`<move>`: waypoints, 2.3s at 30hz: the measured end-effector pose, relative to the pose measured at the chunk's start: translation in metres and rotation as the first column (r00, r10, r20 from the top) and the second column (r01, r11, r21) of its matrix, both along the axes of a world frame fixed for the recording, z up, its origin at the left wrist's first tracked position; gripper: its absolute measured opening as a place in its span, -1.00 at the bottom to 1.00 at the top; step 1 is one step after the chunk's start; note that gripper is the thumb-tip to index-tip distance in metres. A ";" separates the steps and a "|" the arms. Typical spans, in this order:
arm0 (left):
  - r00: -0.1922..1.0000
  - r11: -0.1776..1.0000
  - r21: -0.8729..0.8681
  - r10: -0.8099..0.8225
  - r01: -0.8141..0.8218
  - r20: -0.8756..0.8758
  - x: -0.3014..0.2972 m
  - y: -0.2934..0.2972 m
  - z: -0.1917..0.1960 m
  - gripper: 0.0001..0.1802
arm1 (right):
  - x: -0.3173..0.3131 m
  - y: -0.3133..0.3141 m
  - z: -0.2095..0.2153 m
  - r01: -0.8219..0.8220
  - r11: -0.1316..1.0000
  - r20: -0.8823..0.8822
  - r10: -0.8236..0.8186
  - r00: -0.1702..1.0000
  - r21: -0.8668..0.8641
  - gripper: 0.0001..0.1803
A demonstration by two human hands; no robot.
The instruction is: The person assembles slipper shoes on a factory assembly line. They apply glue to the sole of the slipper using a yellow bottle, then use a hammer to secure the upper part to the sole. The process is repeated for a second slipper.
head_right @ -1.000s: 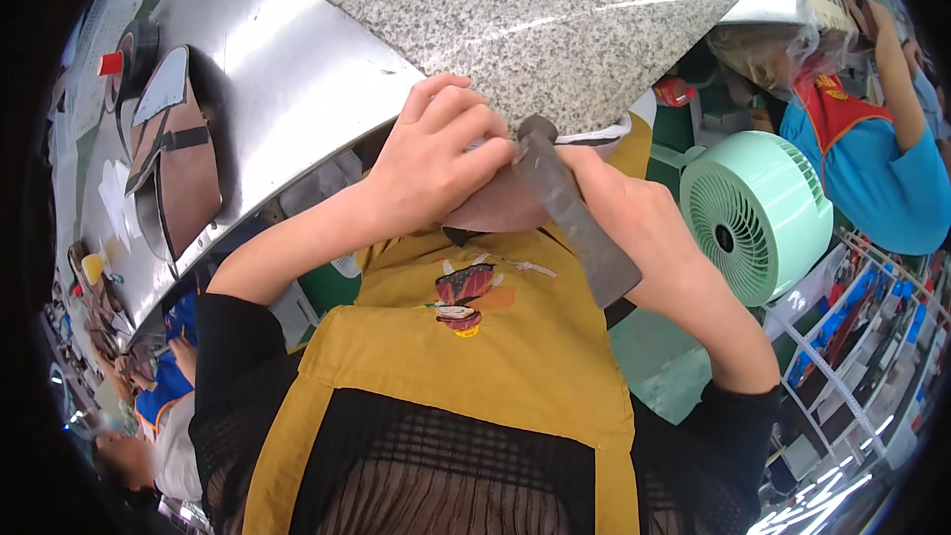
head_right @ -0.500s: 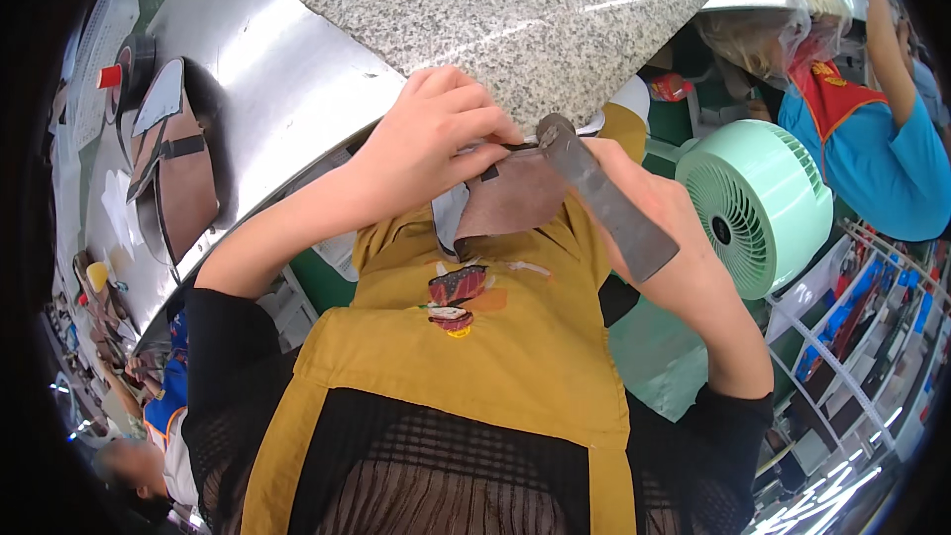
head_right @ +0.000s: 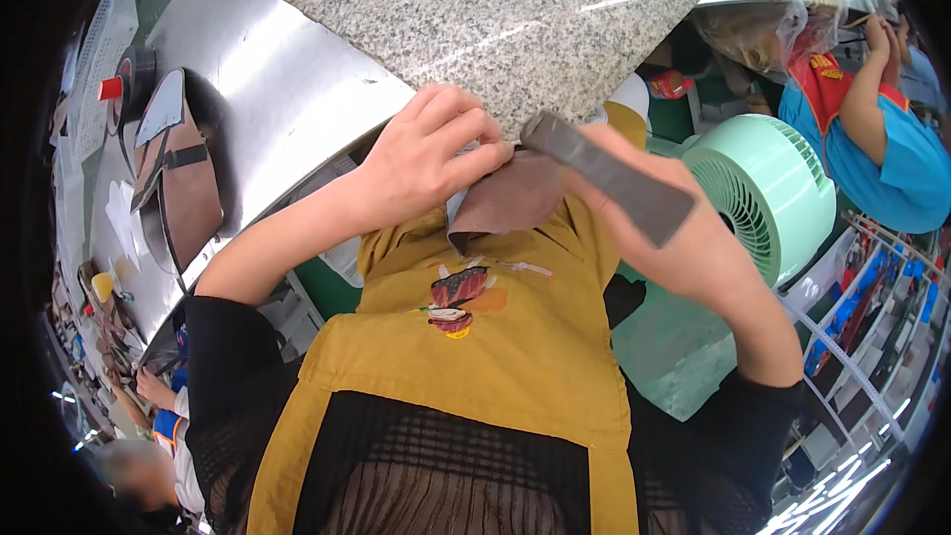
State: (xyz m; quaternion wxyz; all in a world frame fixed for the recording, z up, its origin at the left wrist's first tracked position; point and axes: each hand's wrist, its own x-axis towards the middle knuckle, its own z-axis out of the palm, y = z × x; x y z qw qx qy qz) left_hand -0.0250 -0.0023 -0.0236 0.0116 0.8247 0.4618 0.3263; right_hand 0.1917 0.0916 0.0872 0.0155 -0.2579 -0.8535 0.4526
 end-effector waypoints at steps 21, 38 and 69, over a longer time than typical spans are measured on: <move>0.962 0.975 -0.094 0.217 -0.203 0.167 0.004 -0.016 -0.004 -0.70 | -0.015 -0.004 -0.005 -0.088 0.996 0.184 0.081 0.979 0.029 -0.71; 0.997 0.992 0.113 0.067 -0.062 -0.048 -0.002 -0.015 -0.007 -0.72 | -0.011 -0.011 -0.005 -0.016 0.998 0.010 0.015 1.000 0.057 -0.73; 0.997 0.982 0.177 0.065 -0.058 -0.031 -0.003 -0.027 -0.010 -0.71 | -0.033 -0.018 0.002 -0.126 0.990 0.228 0.107 0.968 0.070 -0.77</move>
